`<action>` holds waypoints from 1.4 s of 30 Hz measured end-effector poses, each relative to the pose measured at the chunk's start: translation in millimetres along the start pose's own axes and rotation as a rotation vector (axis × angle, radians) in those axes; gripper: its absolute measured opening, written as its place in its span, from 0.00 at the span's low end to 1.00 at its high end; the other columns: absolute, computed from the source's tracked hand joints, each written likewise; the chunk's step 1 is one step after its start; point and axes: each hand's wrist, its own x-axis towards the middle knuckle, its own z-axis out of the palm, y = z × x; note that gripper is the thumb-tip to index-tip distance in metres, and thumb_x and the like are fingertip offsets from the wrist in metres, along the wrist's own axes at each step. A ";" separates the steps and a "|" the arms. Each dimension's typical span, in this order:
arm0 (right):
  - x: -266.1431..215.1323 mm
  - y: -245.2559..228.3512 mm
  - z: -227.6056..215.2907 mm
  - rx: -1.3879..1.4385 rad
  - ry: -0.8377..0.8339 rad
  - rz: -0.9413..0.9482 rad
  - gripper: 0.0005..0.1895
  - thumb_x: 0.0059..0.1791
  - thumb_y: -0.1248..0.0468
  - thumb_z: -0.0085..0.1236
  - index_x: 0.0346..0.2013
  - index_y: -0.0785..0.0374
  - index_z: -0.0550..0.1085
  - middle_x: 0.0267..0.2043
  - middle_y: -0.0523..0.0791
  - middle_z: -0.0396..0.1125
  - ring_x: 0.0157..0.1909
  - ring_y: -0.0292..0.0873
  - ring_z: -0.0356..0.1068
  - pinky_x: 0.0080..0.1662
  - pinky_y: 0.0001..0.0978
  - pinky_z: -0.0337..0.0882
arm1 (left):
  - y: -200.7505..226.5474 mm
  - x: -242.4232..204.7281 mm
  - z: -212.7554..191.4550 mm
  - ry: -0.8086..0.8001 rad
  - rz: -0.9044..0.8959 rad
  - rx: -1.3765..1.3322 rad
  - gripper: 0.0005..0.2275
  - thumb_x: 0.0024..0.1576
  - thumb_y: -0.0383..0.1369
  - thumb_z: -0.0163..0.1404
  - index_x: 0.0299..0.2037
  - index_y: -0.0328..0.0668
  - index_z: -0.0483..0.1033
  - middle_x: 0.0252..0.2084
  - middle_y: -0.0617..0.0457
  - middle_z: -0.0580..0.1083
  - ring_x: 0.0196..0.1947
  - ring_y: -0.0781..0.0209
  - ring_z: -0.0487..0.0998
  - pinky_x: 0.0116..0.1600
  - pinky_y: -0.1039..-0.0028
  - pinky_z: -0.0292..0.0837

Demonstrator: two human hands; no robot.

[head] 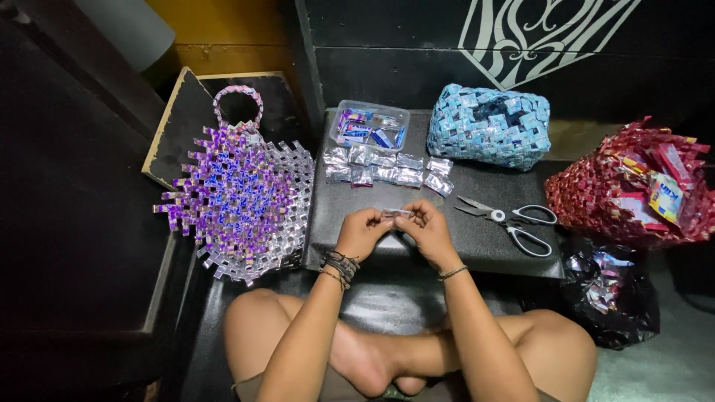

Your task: The person folds small silver packets by hand and interlocks them to create a woven strip. They handle individual packets one at a time while sitting on the floor next to finished woven bags.

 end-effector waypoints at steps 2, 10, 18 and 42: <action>0.8 2.8 -2.8 0.016 -0.017 -0.014 0.19 0.45 0.71 0.69 0.48 0.68 0.73 0.33 0.44 0.68 0.36 0.37 0.76 0.42 0.26 0.76 | -3.1 0.7 0.2 0.008 -0.006 -0.018 0.06 0.55 0.30 0.61 0.36 0.34 0.83 0.23 0.49 0.74 0.26 0.65 0.74 0.34 0.75 0.71; -1.6 3.3 0.8 0.029 0.001 -0.086 0.19 0.48 0.73 0.64 0.54 0.67 0.72 0.36 0.45 0.68 0.38 0.35 0.75 0.44 0.26 0.75 | -0.5 0.9 -3.6 -0.032 0.040 0.008 0.08 0.61 0.31 0.54 0.32 0.39 0.82 0.25 0.48 0.78 0.30 0.59 0.78 0.39 0.70 0.74; -8.2 -5.1 3.9 -0.084 0.051 -0.046 0.15 0.47 0.70 0.67 0.48 0.67 0.77 0.33 0.42 0.69 0.35 0.31 0.71 0.40 0.21 0.73 | -5.0 1.6 -2.9 -0.037 0.050 0.065 0.06 0.59 0.31 0.55 0.35 0.38 0.82 0.28 0.44 0.79 0.33 0.51 0.81 0.40 0.68 0.76; -6.4 -4.6 9.6 -0.149 0.151 -0.015 0.10 0.46 0.69 0.69 0.41 0.66 0.81 0.27 0.44 0.73 0.29 0.31 0.69 0.34 0.22 0.71 | -20.8 11.2 3.6 -0.009 -0.050 -0.267 0.13 0.59 0.32 0.58 0.48 0.26 0.78 0.32 0.41 0.81 0.27 0.66 0.80 0.36 0.76 0.77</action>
